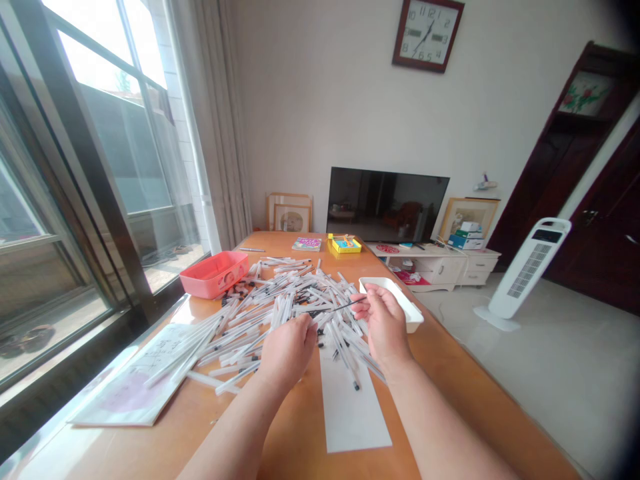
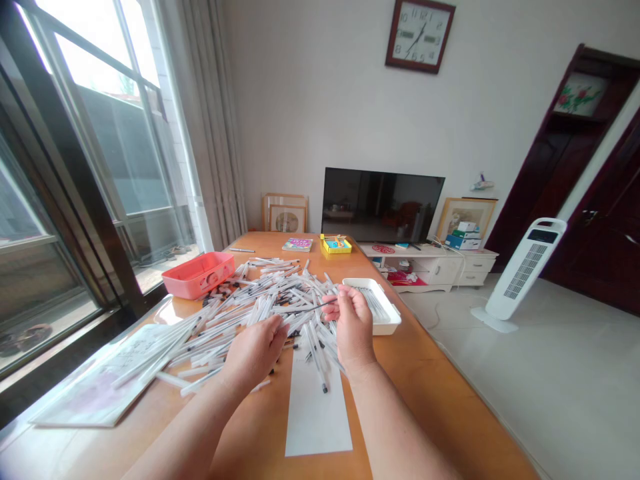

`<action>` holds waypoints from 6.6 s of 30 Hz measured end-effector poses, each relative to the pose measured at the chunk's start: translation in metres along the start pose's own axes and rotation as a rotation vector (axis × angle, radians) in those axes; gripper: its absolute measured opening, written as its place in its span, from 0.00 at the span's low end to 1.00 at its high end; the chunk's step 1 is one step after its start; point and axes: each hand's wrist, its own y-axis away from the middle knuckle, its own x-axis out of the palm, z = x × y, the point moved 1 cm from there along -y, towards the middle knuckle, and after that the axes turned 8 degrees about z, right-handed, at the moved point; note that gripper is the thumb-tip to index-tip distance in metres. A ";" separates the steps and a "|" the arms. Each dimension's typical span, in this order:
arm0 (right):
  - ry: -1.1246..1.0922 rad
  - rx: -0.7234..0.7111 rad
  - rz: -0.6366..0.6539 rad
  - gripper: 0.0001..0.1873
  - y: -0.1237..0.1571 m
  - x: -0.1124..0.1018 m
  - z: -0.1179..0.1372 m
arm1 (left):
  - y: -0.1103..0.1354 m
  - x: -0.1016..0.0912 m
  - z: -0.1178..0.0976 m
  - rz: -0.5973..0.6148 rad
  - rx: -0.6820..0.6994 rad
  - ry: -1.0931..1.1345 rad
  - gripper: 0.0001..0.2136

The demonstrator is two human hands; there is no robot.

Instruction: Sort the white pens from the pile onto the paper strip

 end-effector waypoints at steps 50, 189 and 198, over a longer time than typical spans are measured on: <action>0.531 0.226 0.403 0.12 0.017 0.010 -0.013 | -0.003 0.001 0.016 0.020 -0.023 0.884 0.18; 0.555 0.147 0.521 0.22 0.022 0.012 0.013 | 0.013 -0.009 -0.003 0.466 0.024 1.061 0.21; 0.638 0.132 0.486 0.23 0.021 0.012 0.006 | 0.017 -0.006 -0.002 0.480 0.018 1.090 0.21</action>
